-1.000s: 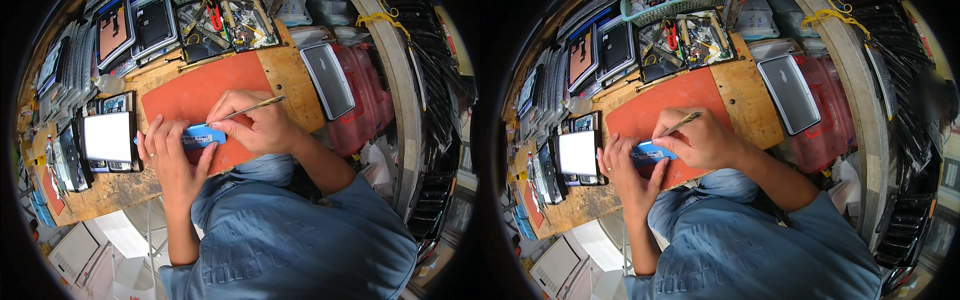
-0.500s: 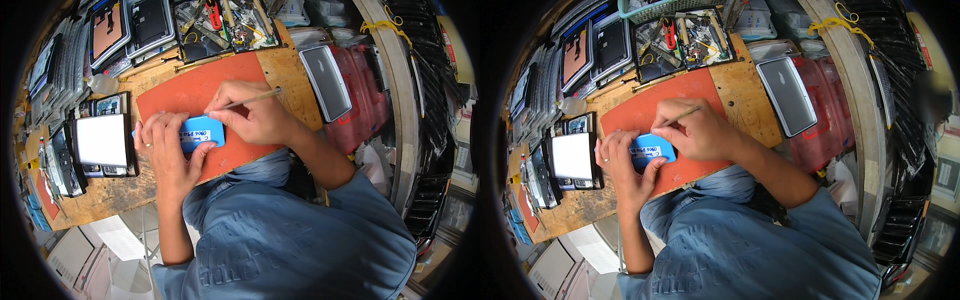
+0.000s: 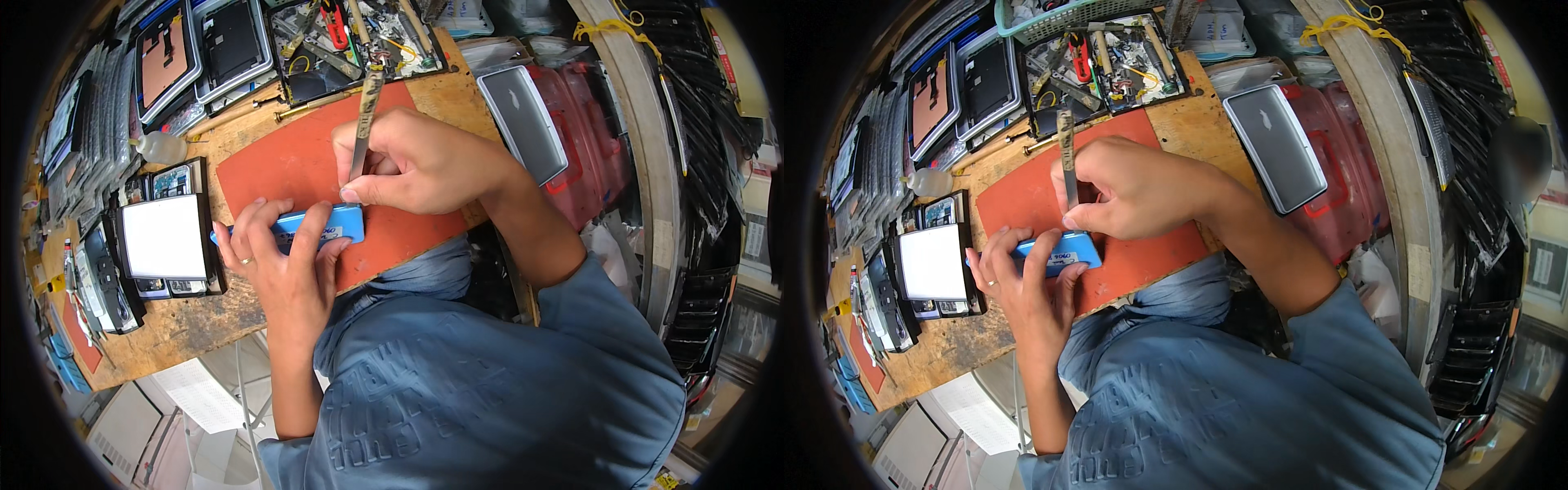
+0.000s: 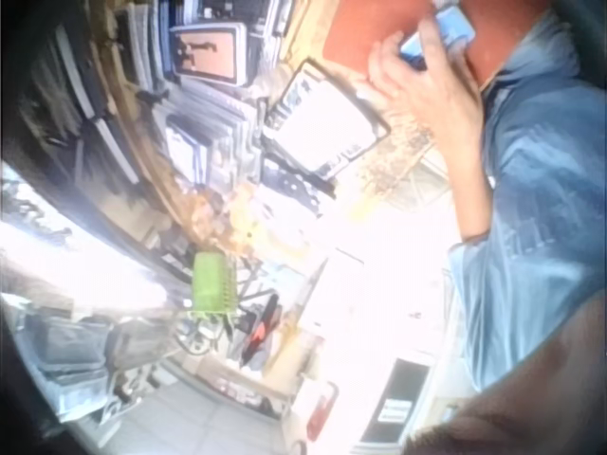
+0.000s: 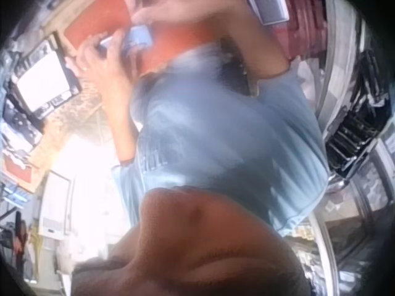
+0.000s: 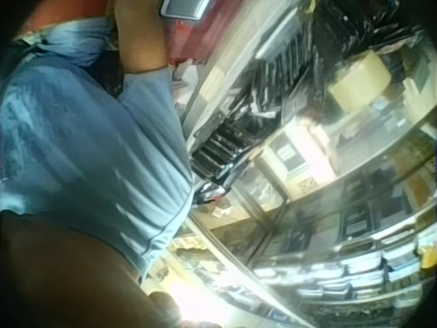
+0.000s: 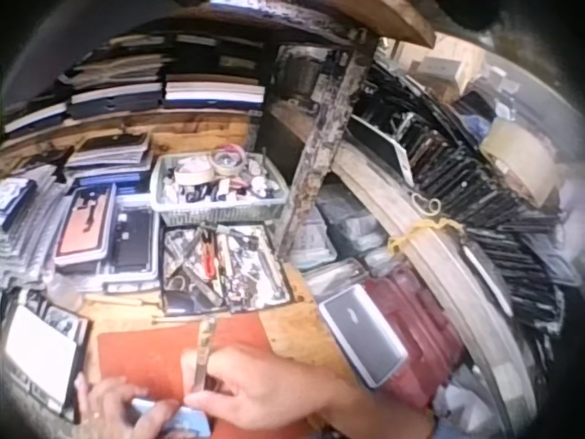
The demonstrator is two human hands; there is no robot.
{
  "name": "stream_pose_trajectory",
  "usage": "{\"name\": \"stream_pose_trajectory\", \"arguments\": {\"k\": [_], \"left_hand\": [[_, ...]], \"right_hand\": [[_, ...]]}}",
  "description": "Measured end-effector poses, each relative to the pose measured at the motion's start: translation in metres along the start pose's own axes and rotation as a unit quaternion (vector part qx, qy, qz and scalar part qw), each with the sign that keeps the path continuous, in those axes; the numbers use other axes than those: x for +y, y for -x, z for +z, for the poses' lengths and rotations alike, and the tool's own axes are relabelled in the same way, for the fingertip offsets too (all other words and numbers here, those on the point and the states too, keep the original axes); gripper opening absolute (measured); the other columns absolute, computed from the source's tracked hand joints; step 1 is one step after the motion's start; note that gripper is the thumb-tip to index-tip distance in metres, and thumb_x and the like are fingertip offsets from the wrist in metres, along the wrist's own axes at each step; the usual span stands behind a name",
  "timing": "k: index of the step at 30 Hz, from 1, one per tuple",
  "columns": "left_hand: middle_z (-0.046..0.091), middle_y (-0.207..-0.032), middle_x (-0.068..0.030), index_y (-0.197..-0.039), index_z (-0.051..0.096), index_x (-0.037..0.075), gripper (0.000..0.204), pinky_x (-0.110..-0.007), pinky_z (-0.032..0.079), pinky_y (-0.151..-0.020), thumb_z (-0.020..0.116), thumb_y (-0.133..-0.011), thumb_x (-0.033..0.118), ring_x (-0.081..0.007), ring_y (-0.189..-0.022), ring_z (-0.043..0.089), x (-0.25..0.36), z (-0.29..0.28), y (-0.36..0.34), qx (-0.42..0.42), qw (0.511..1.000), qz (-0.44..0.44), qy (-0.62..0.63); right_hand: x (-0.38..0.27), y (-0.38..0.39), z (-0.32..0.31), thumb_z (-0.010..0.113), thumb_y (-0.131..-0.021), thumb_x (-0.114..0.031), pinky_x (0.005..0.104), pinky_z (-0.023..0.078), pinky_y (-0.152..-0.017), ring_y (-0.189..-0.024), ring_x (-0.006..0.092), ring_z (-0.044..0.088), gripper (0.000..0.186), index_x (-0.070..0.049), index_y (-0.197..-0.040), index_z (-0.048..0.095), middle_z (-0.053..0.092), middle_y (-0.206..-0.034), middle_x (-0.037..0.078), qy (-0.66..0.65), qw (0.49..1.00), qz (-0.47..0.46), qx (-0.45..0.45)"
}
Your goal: The person disassembles a blue smartphone using a metal prying tool, removes the back cover, and detaches internal components including the motherboard. They then handle a black smartphone, remove its back cover, and separate its internal parts. The workspace is cluttered with various phone parts and tools.
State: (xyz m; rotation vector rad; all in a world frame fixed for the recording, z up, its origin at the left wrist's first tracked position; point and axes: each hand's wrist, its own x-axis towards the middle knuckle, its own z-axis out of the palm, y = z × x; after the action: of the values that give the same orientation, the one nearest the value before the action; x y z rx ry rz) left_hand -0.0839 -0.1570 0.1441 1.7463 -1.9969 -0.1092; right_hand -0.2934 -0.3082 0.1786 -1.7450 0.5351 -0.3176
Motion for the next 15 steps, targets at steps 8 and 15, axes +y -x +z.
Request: {"name": "stream_pose_trajectory", "arguments": {"k": [8,15], "left_hand": [[0.054,-0.147,-0.0153,-0.143,0.07,0.034,0.056,-0.071,0.027,-0.123,0.077,-0.09,0.016,-0.0416,-0.146,0.045,0.005,-0.001,-0.004,-0.013,0.999,0.047,0.007],[0.056,-0.145,-0.0159,-0.143,0.07,0.027,0.061,-0.069,0.034,-0.122,0.074,-0.085,0.008,-0.0422,-0.144,0.049,0.004,0.0,-0.005,-0.019,0.997,0.063,0.04]], "right_hand": [[0.02,0.023,0.012,0.076,-0.095,0.004,0.0342,0.06,-0.087,-0.096,0.0226,0.074,0.011,0.001,-0.09,0.066,0.074,-0.099,0.013,-0.083,0.993,-0.031,0.083],[0.027,0.023,0.016,0.08,-0.088,0.009,0.0395,0.062,-0.085,-0.101,0.0291,0.077,0.015,0.002,-0.088,0.067,0.075,-0.1,0.016,-0.038,0.986,-0.136,0.092]]}}
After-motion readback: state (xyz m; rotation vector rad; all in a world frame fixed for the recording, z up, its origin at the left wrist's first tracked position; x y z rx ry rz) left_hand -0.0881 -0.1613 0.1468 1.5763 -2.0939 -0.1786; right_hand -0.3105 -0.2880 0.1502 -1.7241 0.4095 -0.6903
